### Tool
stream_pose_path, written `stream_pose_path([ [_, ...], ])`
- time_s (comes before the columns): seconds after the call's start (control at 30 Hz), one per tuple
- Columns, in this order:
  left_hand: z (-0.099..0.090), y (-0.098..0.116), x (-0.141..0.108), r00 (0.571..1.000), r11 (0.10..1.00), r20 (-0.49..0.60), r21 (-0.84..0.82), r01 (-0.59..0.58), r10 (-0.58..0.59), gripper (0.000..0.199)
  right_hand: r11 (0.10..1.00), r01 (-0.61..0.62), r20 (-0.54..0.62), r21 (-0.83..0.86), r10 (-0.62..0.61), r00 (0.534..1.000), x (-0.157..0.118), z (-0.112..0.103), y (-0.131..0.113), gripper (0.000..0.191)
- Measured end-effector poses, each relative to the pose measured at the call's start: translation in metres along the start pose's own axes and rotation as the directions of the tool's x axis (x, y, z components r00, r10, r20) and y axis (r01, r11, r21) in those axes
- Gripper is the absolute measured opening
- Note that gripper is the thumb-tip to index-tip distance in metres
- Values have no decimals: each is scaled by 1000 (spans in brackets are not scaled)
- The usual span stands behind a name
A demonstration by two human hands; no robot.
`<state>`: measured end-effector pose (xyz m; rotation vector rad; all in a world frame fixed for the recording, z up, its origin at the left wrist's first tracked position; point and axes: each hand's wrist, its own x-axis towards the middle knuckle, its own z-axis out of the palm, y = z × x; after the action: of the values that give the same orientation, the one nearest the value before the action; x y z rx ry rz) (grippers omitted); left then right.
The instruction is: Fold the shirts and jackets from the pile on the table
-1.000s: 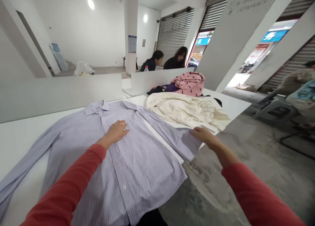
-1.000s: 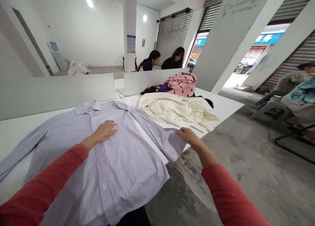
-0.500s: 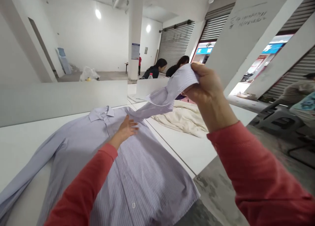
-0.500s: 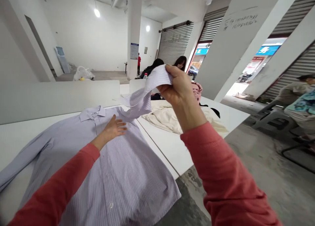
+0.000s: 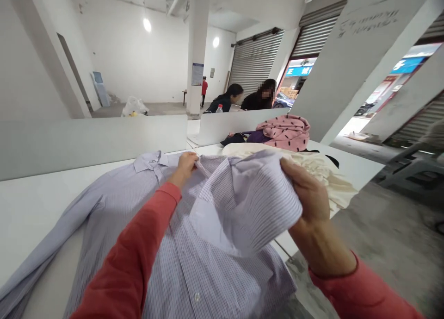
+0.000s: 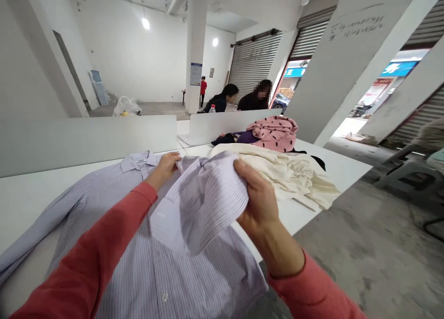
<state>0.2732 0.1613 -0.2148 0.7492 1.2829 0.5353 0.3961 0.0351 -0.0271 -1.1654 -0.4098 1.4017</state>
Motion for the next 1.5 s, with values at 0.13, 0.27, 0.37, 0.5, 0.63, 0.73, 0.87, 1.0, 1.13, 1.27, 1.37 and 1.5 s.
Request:
stream_pose_path([
  [0.13,-26,17,25,1000,990,-16,138,-21,23,25,899,-374,14,226,381,924,-36,5,53,21],
  [0.27,-59,0,24,997,944,-25,320,80,-76,29,661,-737,193,143,712,675,-62,11,126,29],
  [0.37,-81,-25,4,985,879,-35,447,167,-170,44,529,-841,336,-114,817,468,-69,9,155,31],
  [0.5,-97,-40,-27,986,817,-19,558,146,-163,64,537,-639,524,-551,818,235,-45,2,138,19],
  [0.63,-102,-39,-49,994,760,-14,643,93,-110,78,534,66,482,-843,695,534,25,-12,114,12],
  [0.73,-108,-41,-70,994,641,-33,763,89,-99,77,189,302,351,-934,340,873,82,-33,126,24],
  [0.87,-119,-47,-113,984,465,-23,879,103,-175,76,-114,392,346,-913,295,891,124,-68,169,34],
  [1.0,-120,-48,-156,946,413,-8,898,148,-323,76,-135,402,339,-906,339,878,126,-91,200,27],
  [1.13,-120,-44,-168,917,462,53,875,148,-394,44,-148,382,334,-912,272,902,119,-99,210,31],
  [1.27,-140,-14,-136,922,478,86,871,115,-378,31,-145,380,342,-913,233,910,117,-99,209,32],
  [1.37,-166,26,-101,952,361,68,931,46,-297,33,-133,398,373,-907,183,910,116,-99,208,32],
  [1.5,-196,57,-67,977,2,-16,1000,17,-212,37,-111,440,413,-891,205,887,112,-99,207,35],
])
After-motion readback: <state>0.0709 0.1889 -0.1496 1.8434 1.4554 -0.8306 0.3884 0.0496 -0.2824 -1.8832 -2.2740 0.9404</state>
